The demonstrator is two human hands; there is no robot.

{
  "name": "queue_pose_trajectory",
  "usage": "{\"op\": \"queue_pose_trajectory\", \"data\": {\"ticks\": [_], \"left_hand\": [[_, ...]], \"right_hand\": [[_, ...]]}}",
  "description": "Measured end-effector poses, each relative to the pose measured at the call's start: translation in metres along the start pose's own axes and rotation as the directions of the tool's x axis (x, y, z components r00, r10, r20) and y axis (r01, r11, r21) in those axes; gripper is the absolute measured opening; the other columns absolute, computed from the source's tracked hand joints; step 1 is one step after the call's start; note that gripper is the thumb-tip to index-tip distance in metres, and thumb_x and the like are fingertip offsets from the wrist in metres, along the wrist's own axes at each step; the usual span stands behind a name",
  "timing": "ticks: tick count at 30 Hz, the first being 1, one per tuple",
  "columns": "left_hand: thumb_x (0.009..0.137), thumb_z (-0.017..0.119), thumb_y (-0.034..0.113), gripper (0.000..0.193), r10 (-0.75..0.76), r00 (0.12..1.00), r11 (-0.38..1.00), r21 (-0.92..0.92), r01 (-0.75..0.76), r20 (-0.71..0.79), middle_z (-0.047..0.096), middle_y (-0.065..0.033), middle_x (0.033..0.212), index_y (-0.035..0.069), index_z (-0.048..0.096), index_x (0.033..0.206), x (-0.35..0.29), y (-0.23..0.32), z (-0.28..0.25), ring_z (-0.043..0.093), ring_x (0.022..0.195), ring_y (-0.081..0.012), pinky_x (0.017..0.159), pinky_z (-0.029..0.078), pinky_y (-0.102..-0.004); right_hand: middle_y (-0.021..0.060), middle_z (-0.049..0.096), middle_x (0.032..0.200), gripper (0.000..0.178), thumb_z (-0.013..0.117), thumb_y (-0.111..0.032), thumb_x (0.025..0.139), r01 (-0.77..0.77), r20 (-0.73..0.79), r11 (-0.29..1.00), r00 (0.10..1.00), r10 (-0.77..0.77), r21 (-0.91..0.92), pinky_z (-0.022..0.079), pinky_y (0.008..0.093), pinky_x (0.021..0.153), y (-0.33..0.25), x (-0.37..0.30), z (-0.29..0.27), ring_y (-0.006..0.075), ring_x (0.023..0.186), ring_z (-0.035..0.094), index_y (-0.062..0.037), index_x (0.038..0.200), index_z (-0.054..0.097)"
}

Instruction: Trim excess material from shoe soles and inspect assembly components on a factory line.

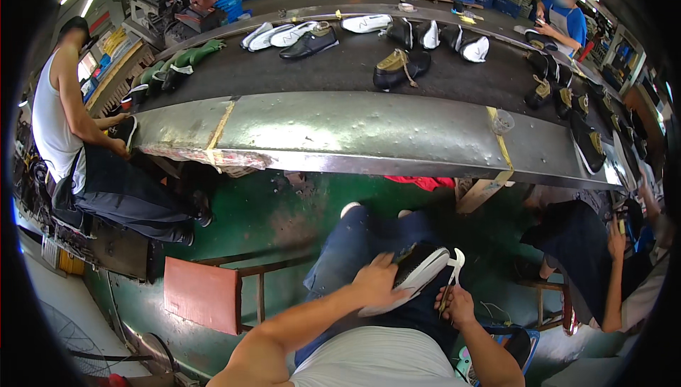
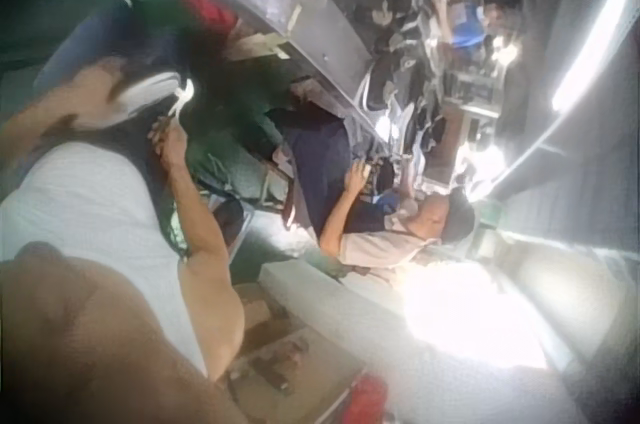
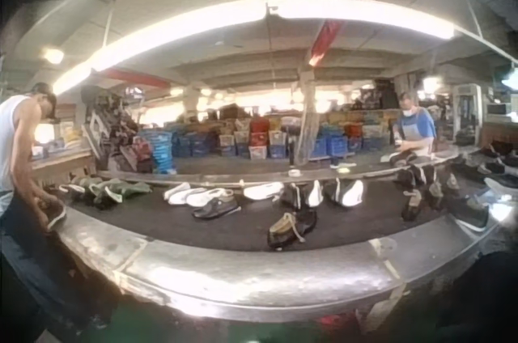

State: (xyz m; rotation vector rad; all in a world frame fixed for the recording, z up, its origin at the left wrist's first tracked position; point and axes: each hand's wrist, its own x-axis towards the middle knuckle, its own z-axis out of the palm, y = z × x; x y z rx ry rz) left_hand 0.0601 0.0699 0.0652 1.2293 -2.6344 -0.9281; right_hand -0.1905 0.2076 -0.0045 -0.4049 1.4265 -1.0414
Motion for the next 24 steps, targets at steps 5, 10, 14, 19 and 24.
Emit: {"op": "queue_pose_trajectory", "data": {"ticks": [5,10,14,19,24], "left_hand": [[0.084,0.069,0.057,0.078,-0.05,0.951,0.988,-0.121,0.091,0.305,0.061,-0.0257,0.13,-0.003,0.057,0.133,0.13,0.009,0.014,0.06,0.121,-0.0384,0.103,0.046,-0.0425],[0.095,0.068,0.027,0.062,0.044,0.996,0.597,-0.801,0.039,0.081,0.058,-0.0136,0.136,0.002,0.045,0.146,0.124,-0.023,-0.01,0.055,0.123,-0.0202,0.104,0.043,-0.0335],[0.095,0.068,0.015,0.073,0.073,0.996,0.293,-0.954,-0.071,-0.052,0.047,-0.0088,0.142,0.012,0.028,0.156,0.067,-0.019,-0.053,0.044,0.129,-0.0176,0.112,0.032,-0.0323],[0.097,0.066,0.014,0.067,0.116,0.99,0.352,-0.929,-0.111,-0.074,0.044,-0.0075,0.14,0.012,0.032,0.154,0.031,-0.027,-0.064,0.044,0.127,-0.0175,0.11,0.034,-0.0326],[0.101,0.057,0.023,0.058,0.063,0.972,0.666,-0.715,-0.211,-0.227,0.029,-0.0177,0.154,0.011,0.033,0.152,0.008,-0.039,-0.057,0.032,0.143,-0.0292,0.118,0.025,-0.0391]], "right_hand": [[0.0109,0.067,0.089,0.05,0.037,-0.044,0.107,0.006,0.019,0.999,1.0,-0.007,0.032,0.042,0.0238,0.042,-0.003,-0.004,0.005,0.0174,0.068,0.067,0.0009,0.114,0.056],[0.0074,0.067,0.092,0.026,0.054,-0.02,0.101,0.309,0.193,0.927,0.943,-0.27,-0.213,0.051,0.0276,0.063,-0.018,-0.016,0.002,0.0159,0.072,0.065,0.0011,0.116,0.056],[0.0072,0.067,0.09,0.024,0.059,-0.013,0.097,0.399,0.271,0.81,0.913,-0.306,-0.429,0.052,0.0296,0.074,-0.074,-0.055,0.028,0.0162,0.076,0.065,0.0004,0.117,0.057],[0.0095,0.068,0.09,0.027,0.058,-0.016,0.098,0.362,0.426,0.764,0.896,-0.126,-0.534,0.051,0.0294,0.077,-0.122,-0.069,0.073,0.0164,0.081,0.065,-0.0001,0.119,0.06],[0.0092,0.07,0.101,0.032,0.056,-0.018,0.099,0.257,0.53,0.933,0.843,-0.089,-0.252,0.05,0.029,0.084,-0.113,-0.052,0.089,0.0158,0.094,0.066,0.0013,0.125,0.059]]}}
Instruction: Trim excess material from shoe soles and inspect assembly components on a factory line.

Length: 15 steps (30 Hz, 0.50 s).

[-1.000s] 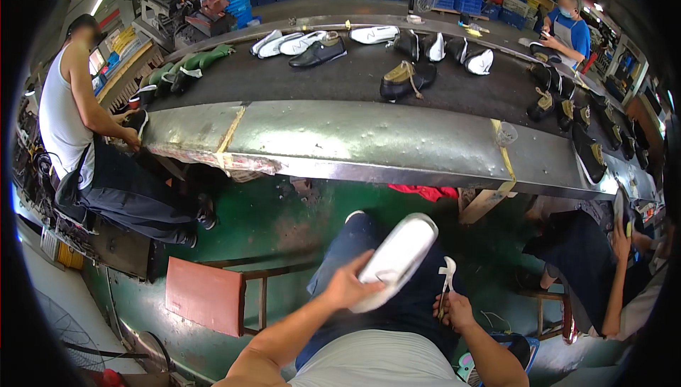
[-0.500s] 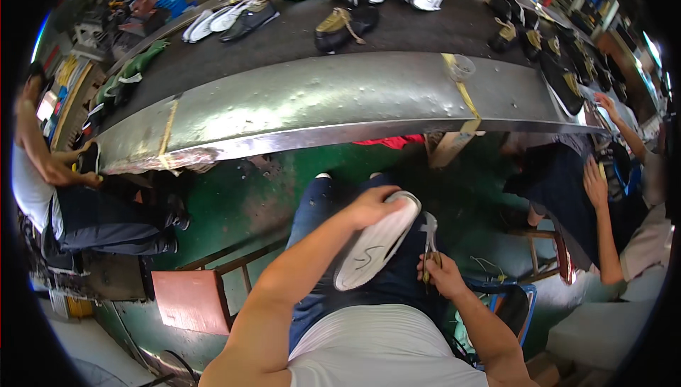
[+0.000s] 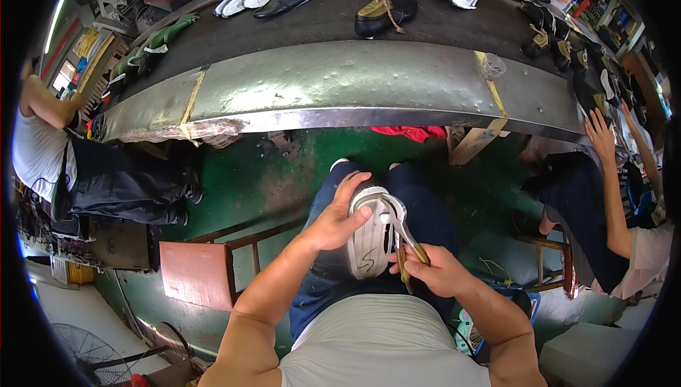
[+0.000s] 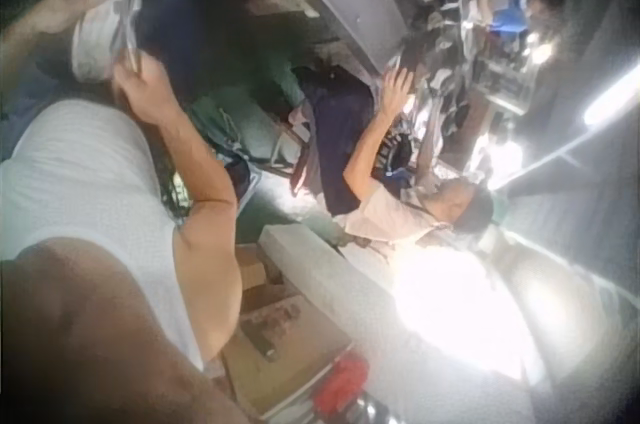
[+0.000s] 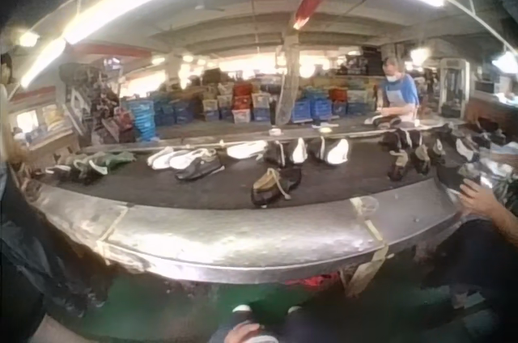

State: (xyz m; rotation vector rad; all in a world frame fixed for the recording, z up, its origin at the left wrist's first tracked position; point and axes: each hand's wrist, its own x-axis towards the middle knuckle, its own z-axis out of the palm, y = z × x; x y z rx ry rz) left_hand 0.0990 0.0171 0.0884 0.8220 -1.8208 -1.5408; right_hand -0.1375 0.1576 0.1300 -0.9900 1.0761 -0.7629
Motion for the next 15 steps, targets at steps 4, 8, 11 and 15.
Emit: {"op": "queue_pose_trajectory", "data": {"ticks": [4,8,11,15], "left_hand": [[0.101,0.056,0.024,0.059,0.073,0.997,0.972,0.224,-0.065,-0.027,0.026,-0.0216,0.158,0.008,0.032,0.151,-0.009,0.014,-0.005,0.025,0.148,-0.0328,0.12,0.021,-0.0408],[0.1,0.058,0.018,0.055,0.101,0.994,0.984,0.152,-0.094,-0.038,0.034,-0.0212,0.154,0.004,0.037,0.148,-0.009,0.009,-0.011,0.034,0.144,-0.0309,0.117,0.028,-0.0395],[0.098,0.059,0.011,0.048,0.099,0.987,0.993,0.076,-0.09,-0.124,0.043,-0.0179,0.149,0.003,0.043,0.143,-0.008,-0.006,-0.012,0.042,0.137,-0.0267,0.113,0.034,-0.0359],[0.097,0.06,0.004,0.04,0.017,0.964,0.994,-0.096,-0.044,-0.267,0.049,-0.0107,0.143,0.004,0.049,0.136,-0.006,-0.047,-0.018,0.048,0.129,-0.0193,0.108,0.038,-0.0308]], "right_hand": [[0.0107,0.062,0.118,0.032,0.05,-0.019,0.104,-0.359,0.224,0.884,0.927,0.3,0.3,0.055,0.0363,0.084,-0.047,0.008,-0.001,0.0182,0.095,0.063,0.0011,0.129,0.053],[0.0072,0.063,0.098,0.025,0.052,-0.02,0.104,-0.448,0.263,0.831,0.889,0.375,0.33,0.054,0.0352,0.068,-0.055,0.023,-0.007,0.0155,0.08,0.062,-0.0001,0.117,0.056],[0.0074,0.064,0.086,0.024,0.055,-0.022,0.102,-0.222,0.068,0.917,0.964,0.258,-0.332,0.052,0.0331,0.064,-0.033,0.04,-0.005,0.0139,0.069,0.06,-0.0002,0.113,0.059],[0.0207,0.068,0.093,0.025,0.059,-0.02,0.098,0.261,-0.025,0.583,0.899,-0.436,-0.77,0.054,0.044,0.072,0.04,0.089,0.001,0.0373,0.079,0.068,0.0025,0.108,0.06]]}}
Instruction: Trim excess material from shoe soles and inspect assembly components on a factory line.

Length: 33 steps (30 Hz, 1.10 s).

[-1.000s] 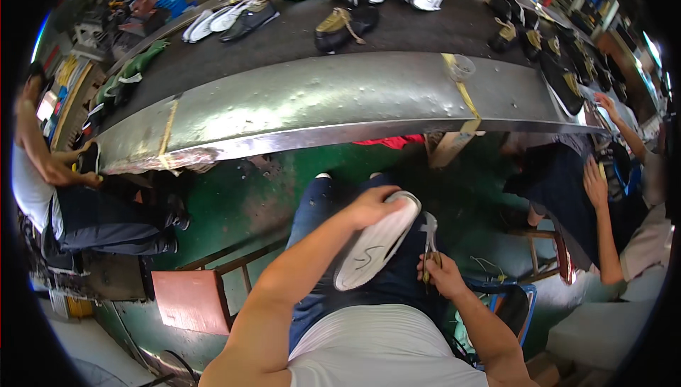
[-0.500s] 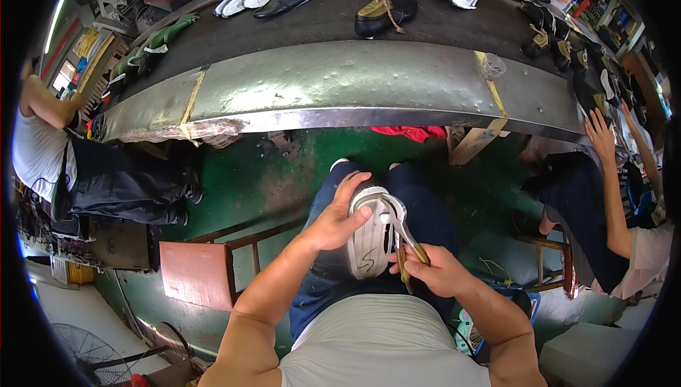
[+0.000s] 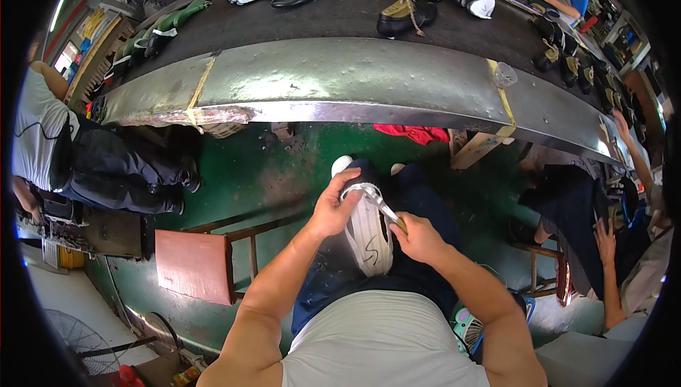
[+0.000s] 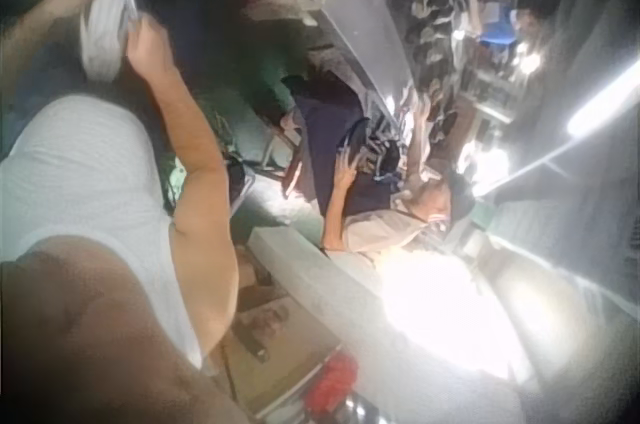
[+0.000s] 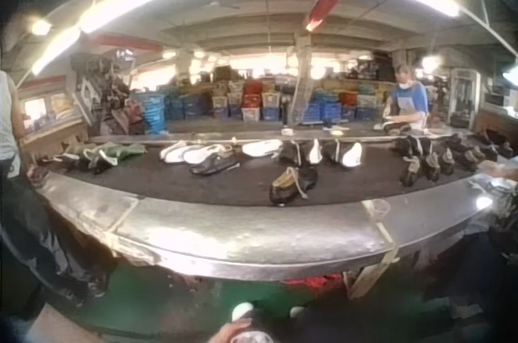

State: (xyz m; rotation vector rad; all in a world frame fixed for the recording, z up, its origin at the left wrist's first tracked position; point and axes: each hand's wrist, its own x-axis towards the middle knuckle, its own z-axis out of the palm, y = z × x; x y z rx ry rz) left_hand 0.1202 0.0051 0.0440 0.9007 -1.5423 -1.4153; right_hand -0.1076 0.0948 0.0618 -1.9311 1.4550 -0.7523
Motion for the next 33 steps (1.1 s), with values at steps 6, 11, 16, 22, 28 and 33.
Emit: {"op": "queue_pose_trajectory", "data": {"ticks": [6,11,16,22,28,33], "left_hand": [[0.096,0.062,0.004,0.047,-0.04,0.999,0.997,-0.07,0.04,-0.002,0.054,-0.009,0.137,0.008,0.047,0.141,-0.001,0.005,-0.012,0.051,0.124,-0.0147,0.107,0.039,-0.0292],[0.095,0.066,0.008,0.053,-0.443,0.896,0.8,-0.467,0.378,-0.034,0.063,-0.0054,0.123,0.007,0.047,0.145,0.004,0.023,0.003,0.057,0.111,-0.0122,0.1,0.045,-0.0276],[0.095,0.067,0.011,0.054,-0.334,0.939,0.919,-0.254,0.303,-0.087,0.06,-0.0081,0.129,0.004,0.047,0.144,-0.002,0.04,0.009,0.055,0.117,-0.0147,0.104,0.043,-0.0302],[0.086,0.076,0.013,0.094,0.254,0.908,0.961,0.022,-0.277,0.334,0.028,-0.0279,0.158,-0.001,0.015,0.157,-0.059,0.092,0.035,0.032,0.147,-0.0363,0.117,0.029,-0.0427],[0.081,0.081,0.021,0.104,0.36,0.863,0.875,0.191,-0.444,0.355,0.021,-0.0383,0.155,-0.003,0.013,0.156,-0.093,0.088,0.063,0.027,0.144,-0.0526,0.116,0.027,-0.0551],[0.08,0.082,0.026,0.105,0.263,0.933,0.926,0.206,-0.316,0.246,0.024,-0.0381,0.154,-0.005,0.015,0.154,-0.102,0.085,0.074,0.027,0.144,-0.0532,0.117,0.027,-0.0508]], "right_hand": [[0.0228,0.067,0.098,0.028,0.061,-0.017,0.094,0.096,-0.096,0.994,0.99,-0.1,-0.051,0.054,0.0476,0.074,0.006,0.007,0.012,0.0426,0.086,0.066,0.0037,0.112,0.058],[0.0252,0.065,0.103,0.037,0.061,-0.015,0.092,-0.135,0.237,0.93,0.946,0.224,-0.341,0.053,0.0494,0.075,-0.043,-0.003,-0.024,0.044,0.089,0.065,0.0057,0.122,0.051],[0.0202,0.065,0.096,0.034,0.063,-0.012,0.091,0.011,0.169,1.0,0.986,-0.007,-0.024,0.053,0.0389,0.073,-0.047,-0.029,-0.065,0.0324,0.08,0.066,0.0051,0.12,0.053],[0.0224,0.053,0.129,0.032,0.053,-0.01,0.097,0.168,-0.257,0.807,0.966,-0.02,0.566,0.038,0.0437,0.106,-0.037,-0.048,-0.044,0.0263,0.121,0.052,0.0005,0.125,0.044],[0.0205,0.061,0.125,0.033,0.054,-0.013,0.098,0.266,-0.25,0.724,0.959,-0.133,0.636,0.048,0.0367,0.096,-0.058,-0.042,-0.036,0.0234,0.109,0.063,0.0018,0.126,0.045],[0.0174,0.066,0.115,0.031,0.054,-0.014,0.098,0.102,-0.115,0.82,0.992,-0.044,0.563,0.05,0.0376,0.093,-0.059,-0.03,-0.049,0.0257,0.104,0.066,0.0021,0.124,0.047]]}}
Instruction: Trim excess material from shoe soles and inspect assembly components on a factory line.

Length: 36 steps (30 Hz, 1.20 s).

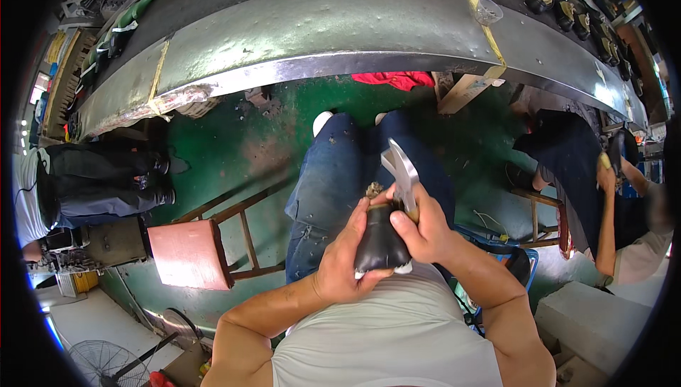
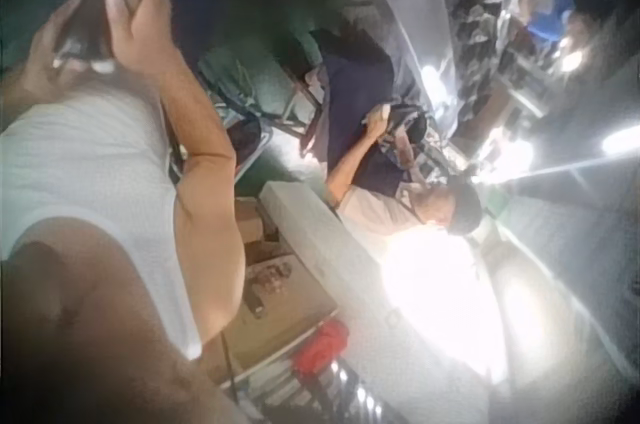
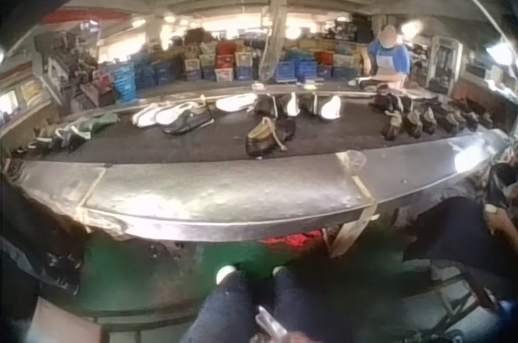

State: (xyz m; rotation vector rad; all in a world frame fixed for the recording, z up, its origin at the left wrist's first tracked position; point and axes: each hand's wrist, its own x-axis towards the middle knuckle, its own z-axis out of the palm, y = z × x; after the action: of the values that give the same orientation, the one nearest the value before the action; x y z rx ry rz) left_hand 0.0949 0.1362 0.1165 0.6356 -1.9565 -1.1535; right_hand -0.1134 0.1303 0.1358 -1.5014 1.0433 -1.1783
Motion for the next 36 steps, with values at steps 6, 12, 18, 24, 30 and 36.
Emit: {"op": "queue_pose_trajectory", "data": {"ticks": [6,12,18,24,30,36], "left_hand": [[0.085,0.076,0.016,0.088,-0.253,0.964,0.966,0.032,0.256,-0.079,0.037,-0.0255,0.151,-0.001,0.024,0.154,0.0,-0.066,0.003,0.029,0.145,-0.04,0.118,0.026,-0.0437],[0.101,0.056,0.021,0.049,-0.462,0.879,0.886,-0.03,0.462,-0.122,0.06,-0.022,0.126,-0.002,0.046,0.143,0.047,-0.085,-0.011,0.059,0.115,-0.0305,0.104,0.043,-0.0361],[0.09,0.048,-0.003,0.037,-0.574,0.67,0.518,-0.425,0.743,0.471,0.068,-0.008,0.109,-0.005,0.06,0.126,0.053,-0.115,-0.016,0.064,0.097,-0.0151,0.084,0.053,-0.0287],[0.078,0.061,-0.004,0.094,-0.401,0.677,0.499,-0.472,0.727,0.617,0.046,-0.0097,0.147,0.007,0.016,0.16,0.062,-0.112,0.001,0.044,0.134,-0.0186,0.11,0.038,-0.0329],[0.084,0.067,0.007,0.097,-0.549,0.738,0.707,-0.252,0.66,0.392,0.033,-0.021,0.156,0.0,0.006,0.159,0.016,-0.121,0.027,0.036,0.144,-0.0275,0.118,0.027,-0.0348],[0.104,0.04,0.033,0.073,-0.569,0.727,0.44,-0.605,0.664,0.384,0.018,-0.0204,0.164,-0.003,0.006,0.158,0.03,-0.098,0.029,0.019,0.151,-0.0259,0.121,0.016,-0.0326]], "right_hand": [[0.0182,0.069,0.098,0.033,0.053,-0.027,0.102,-0.121,-0.203,0.96,0.977,0.069,-0.252,0.053,0.038,0.078,0.034,0.016,-0.012,0.0313,0.088,0.07,0.0007,0.119,0.052],[0.0198,0.068,0.097,0.068,0.086,-0.035,0.074,-0.521,-0.294,0.813,0.845,0.447,-0.261,0.053,0.0381,0.085,0.065,0.009,-0.009,0.0301,0.089,0.068,0.0063,0.116,0.052],[0.0077,0.063,0.084,0.041,0.073,-0.015,0.079,-0.531,-0.184,0.847,0.833,0.521,-0.006,0.053,0.0322,0.069,0.125,-0.038,-0.038,0.0161,0.073,0.063,0.0022,0.11,0.053],[0.0102,0.066,0.091,0.037,0.066,-0.019,0.089,-0.717,-0.216,0.683,0.695,0.686,-0.138,0.053,0.033,0.066,0.07,-0.064,-0.07,0.0178,0.066,0.063,0.0044,0.114,0.053],[0.019,0.069,0.098,0.034,0.061,-0.019,0.093,-0.389,0.099,0.689,0.826,0.554,-0.612,0.053,0.0435,0.074,0.025,-0.073,-0.072,0.036,0.083,0.066,0.0039,0.118,0.054],[0.0195,0.069,0.091,0.028,0.061,-0.018,0.092,-0.171,0.22,0.46,0.701,0.678,-0.872,0.053,0.0489,0.076,-0.001,-0.017,-0.059,0.0418,0.089,0.065,0.0023,0.111,0.057]]}}
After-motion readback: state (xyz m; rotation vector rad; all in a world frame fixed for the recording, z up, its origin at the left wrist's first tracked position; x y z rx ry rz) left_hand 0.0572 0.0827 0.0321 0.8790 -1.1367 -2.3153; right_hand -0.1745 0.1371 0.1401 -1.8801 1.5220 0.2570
